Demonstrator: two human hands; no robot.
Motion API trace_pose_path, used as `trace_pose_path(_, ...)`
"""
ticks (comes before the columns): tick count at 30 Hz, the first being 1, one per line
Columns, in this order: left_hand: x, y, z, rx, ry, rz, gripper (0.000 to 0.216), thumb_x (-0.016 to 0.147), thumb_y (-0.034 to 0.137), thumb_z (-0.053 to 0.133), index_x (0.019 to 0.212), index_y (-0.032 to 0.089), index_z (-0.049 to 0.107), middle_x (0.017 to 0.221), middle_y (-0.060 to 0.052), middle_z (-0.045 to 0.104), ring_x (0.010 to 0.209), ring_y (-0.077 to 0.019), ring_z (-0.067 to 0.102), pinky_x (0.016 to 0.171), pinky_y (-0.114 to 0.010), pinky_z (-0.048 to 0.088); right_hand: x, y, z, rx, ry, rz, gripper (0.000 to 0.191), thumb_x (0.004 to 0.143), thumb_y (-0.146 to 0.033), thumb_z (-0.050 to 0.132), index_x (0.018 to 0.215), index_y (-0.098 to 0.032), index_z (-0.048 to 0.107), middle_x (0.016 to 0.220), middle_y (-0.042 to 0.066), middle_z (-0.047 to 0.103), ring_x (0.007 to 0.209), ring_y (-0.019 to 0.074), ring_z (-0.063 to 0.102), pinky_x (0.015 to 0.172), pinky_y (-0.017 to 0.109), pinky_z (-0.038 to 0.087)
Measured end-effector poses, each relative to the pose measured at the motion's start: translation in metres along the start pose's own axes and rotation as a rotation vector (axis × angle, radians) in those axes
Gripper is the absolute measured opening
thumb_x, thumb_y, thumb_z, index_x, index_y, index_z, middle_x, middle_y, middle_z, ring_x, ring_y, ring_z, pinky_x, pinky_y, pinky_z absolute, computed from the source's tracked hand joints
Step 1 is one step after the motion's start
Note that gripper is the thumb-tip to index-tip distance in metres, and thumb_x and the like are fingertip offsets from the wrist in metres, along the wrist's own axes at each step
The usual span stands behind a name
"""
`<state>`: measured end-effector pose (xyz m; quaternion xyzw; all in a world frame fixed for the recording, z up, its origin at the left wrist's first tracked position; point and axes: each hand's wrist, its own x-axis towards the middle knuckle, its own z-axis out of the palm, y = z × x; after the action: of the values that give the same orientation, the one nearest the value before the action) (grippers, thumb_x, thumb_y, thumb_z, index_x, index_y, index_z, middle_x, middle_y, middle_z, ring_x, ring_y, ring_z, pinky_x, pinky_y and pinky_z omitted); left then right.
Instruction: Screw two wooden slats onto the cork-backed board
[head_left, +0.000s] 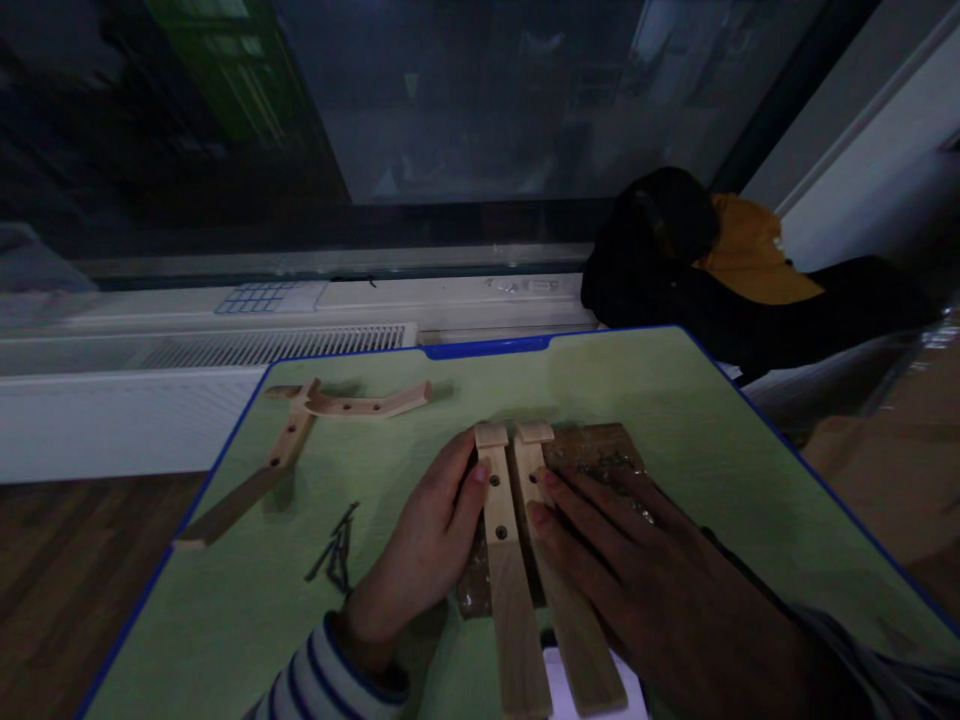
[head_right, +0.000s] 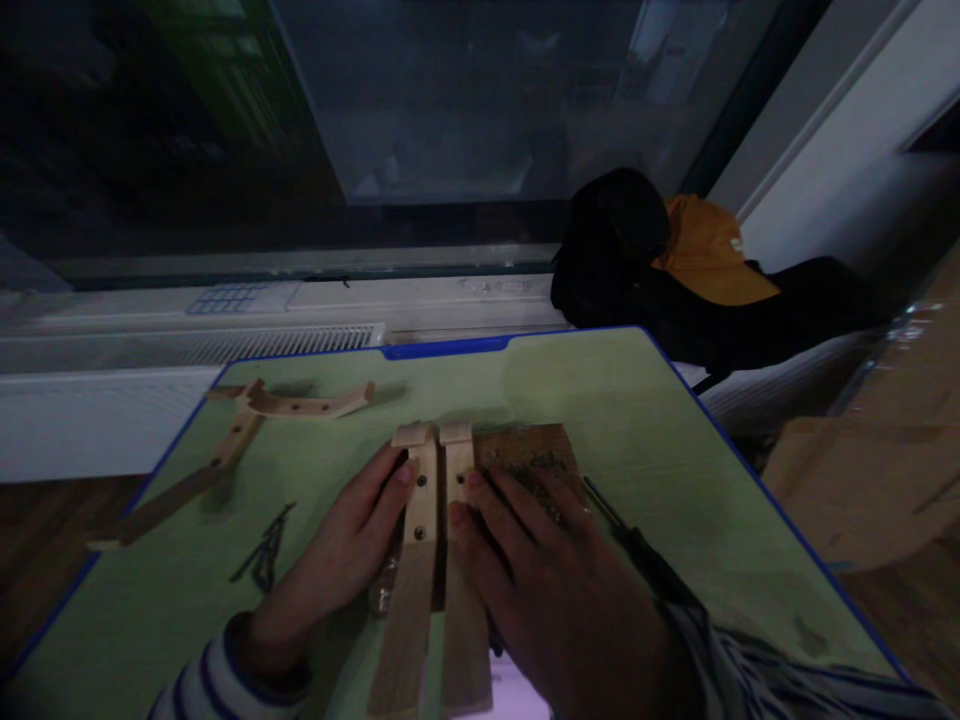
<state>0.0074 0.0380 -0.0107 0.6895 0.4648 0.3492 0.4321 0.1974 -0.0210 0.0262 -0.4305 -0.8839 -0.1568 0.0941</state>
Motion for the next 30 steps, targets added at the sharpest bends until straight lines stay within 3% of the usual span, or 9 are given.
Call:
trace_pose_path(19, 0.0005, 0.0, 0.0004, -0.012, 0.005, 0.008, 0.034, 0.096, 0.028, 0.035, 0.128, 0.024, 0.046, 0.126, -0.004, 0.055, 0.115, -0.019, 0.05, 0.099, -0.032, 0.038, -0.0015, 0.0005, 0.0009, 0.015, -0.005, 0.008, 0.041, 0.096, -0.026, 0.022, 0.117, -0.021, 0.058, 0.127, 0.002, 0.057, 0.116, 0.0203, 0.05, 0.094, 0.041, 0.034)
trace_pose_path(30, 0.0011, -0.0042, 0.0008, -0.004, 0.034, 0.043, 0.034, 0.095, 0.029, 0.036, 0.126, 0.022, 0.048, 0.126, -0.005, 0.055, 0.115, -0.0192, 0.05, 0.103, -0.035, 0.035, -0.0016, 0.0038, 0.0045, 0.144, -0.083, 0.02, 0.037, 0.091, -0.032, 0.042, 0.125, -0.021, 0.051, 0.132, 0.007, 0.053, 0.12, 0.0245, 0.046, 0.096, 0.047, 0.041)
